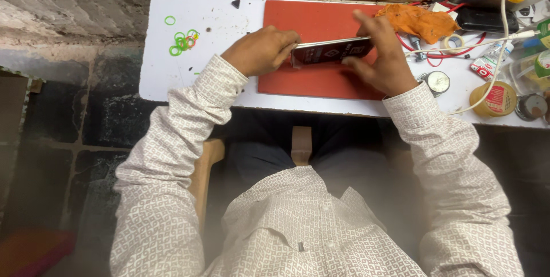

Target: The person sits at a repair workbench and opens a smartphone, prying off the back cover and separating the frame from the display. They handle the internal components, use a small tool on the midframe, then align the back cover and press the phone closed with their hands.

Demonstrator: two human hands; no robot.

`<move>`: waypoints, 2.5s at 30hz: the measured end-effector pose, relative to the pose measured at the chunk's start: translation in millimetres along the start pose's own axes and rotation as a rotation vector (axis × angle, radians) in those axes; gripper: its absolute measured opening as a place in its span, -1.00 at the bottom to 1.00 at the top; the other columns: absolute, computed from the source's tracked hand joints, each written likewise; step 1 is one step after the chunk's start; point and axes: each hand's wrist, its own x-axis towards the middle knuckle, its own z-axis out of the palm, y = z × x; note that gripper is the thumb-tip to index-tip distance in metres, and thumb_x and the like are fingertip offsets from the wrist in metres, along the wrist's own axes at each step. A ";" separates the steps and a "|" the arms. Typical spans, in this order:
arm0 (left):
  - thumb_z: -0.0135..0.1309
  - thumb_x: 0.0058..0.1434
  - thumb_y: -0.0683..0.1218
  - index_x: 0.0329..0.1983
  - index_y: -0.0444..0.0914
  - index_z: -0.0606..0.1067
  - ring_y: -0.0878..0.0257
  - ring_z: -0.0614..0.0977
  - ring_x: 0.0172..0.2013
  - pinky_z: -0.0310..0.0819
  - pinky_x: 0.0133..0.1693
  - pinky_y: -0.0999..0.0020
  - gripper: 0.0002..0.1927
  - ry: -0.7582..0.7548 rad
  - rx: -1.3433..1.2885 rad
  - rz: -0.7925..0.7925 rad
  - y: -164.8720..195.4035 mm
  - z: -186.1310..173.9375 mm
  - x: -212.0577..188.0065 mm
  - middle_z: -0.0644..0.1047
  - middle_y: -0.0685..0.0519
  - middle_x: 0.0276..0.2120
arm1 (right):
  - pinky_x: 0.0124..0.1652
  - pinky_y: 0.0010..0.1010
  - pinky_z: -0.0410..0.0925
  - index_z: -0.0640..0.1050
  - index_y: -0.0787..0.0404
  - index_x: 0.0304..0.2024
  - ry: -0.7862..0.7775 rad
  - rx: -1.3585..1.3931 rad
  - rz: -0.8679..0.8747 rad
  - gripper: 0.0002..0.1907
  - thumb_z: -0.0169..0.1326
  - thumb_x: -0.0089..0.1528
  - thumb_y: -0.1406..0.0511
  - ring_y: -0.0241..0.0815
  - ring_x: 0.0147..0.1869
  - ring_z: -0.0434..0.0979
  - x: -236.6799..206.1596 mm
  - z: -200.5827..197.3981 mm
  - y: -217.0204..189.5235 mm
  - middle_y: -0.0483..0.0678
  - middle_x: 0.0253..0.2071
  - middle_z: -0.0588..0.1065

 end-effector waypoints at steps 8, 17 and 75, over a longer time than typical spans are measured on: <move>-0.03 0.34 -0.14 -0.27 -0.31 0.52 -0.15 0.63 -0.37 0.50 -0.29 -0.06 -0.84 -0.185 0.348 -0.078 20.7 -14.2 14.9 0.57 -0.21 -0.44 | 0.01 -0.48 0.44 0.45 0.31 -0.02 0.083 0.265 0.247 -0.65 0.29 0.21 0.56 -0.29 -0.03 0.54 -9.1 22.0 20.4 -0.06 -0.10 0.49; 0.07 0.28 -0.08 -0.28 -0.31 0.55 -0.14 0.65 -0.32 0.52 -0.25 -0.07 -0.82 -0.283 0.426 -0.059 24.5 -25.0 32.3 0.59 -0.19 -0.41 | 0.04 -0.45 0.42 0.43 0.31 0.00 0.085 0.304 0.165 -0.62 0.27 0.22 0.58 -0.24 0.00 0.51 -5.9 23.5 14.9 -0.03 -0.08 0.46; 0.06 0.40 -0.17 0.07 -0.29 0.39 0.04 0.63 -0.51 0.48 -0.48 0.14 -0.78 0.462 0.144 0.378 52.9 28.5 56.0 0.56 -0.06 -0.48 | -0.04 -0.41 0.51 0.40 0.36 -0.08 0.162 0.186 -0.031 -0.63 0.24 0.17 0.64 -0.11 -0.03 0.59 31.0 -16.9 -10.5 0.06 -0.09 0.39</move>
